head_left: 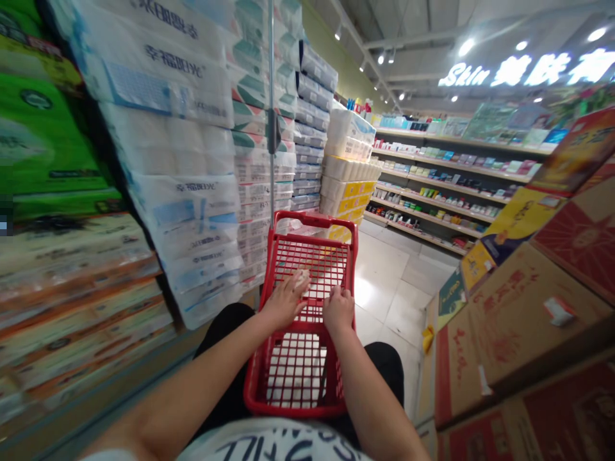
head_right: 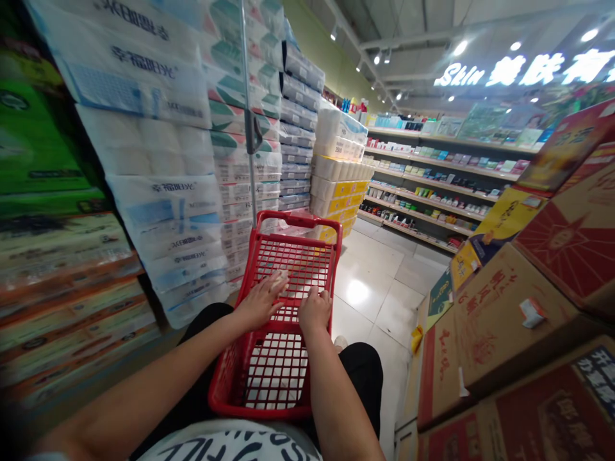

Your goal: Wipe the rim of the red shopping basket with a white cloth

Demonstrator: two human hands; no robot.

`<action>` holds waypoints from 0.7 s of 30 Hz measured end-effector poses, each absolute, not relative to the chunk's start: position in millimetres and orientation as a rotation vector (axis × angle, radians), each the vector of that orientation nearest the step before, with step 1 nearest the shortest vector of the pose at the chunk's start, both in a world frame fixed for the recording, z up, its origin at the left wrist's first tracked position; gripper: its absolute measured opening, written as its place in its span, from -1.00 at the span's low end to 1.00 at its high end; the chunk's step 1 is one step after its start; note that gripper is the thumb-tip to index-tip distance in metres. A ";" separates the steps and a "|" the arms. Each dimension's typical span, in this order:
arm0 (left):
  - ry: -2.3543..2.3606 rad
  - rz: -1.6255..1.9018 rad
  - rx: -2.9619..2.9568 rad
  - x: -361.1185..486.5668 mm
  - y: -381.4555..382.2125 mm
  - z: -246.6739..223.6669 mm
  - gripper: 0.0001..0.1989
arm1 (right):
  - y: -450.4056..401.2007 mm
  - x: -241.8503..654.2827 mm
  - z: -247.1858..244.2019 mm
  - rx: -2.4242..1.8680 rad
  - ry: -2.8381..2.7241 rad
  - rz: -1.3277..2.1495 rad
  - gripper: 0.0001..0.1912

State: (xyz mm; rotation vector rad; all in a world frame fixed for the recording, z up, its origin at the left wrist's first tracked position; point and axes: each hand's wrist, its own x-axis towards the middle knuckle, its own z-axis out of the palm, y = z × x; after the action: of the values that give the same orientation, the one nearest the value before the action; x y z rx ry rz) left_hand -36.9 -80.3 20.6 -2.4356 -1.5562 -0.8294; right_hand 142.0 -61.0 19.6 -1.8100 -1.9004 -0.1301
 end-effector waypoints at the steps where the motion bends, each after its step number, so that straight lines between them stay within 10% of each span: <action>1: -1.552 -0.804 -2.414 -41.0 -90.7 19.3 -0.39 | -61.1 142.5 19.3 -1.805 -1.909 -0.128 -0.80; 12: -1.855 -0.385 -2.271 -50.6 -123.7 12.8 -0.07 | -64.3 138.7 20.7 -1.805 -1.918 -0.174 -0.79; 21: -1.825 -0.110 -2.148 -45.7 -123.3 9.8 -0.18 | -78.1 110.6 51.9 -1.498 -1.991 -0.313 -0.66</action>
State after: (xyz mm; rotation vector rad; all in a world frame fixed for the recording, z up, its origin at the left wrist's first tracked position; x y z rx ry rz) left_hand -45.7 -123.3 9.8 -2.1475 -1.8247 -0.1099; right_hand 110.6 -78.1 51.9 -1.4979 -1.9912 -0.3128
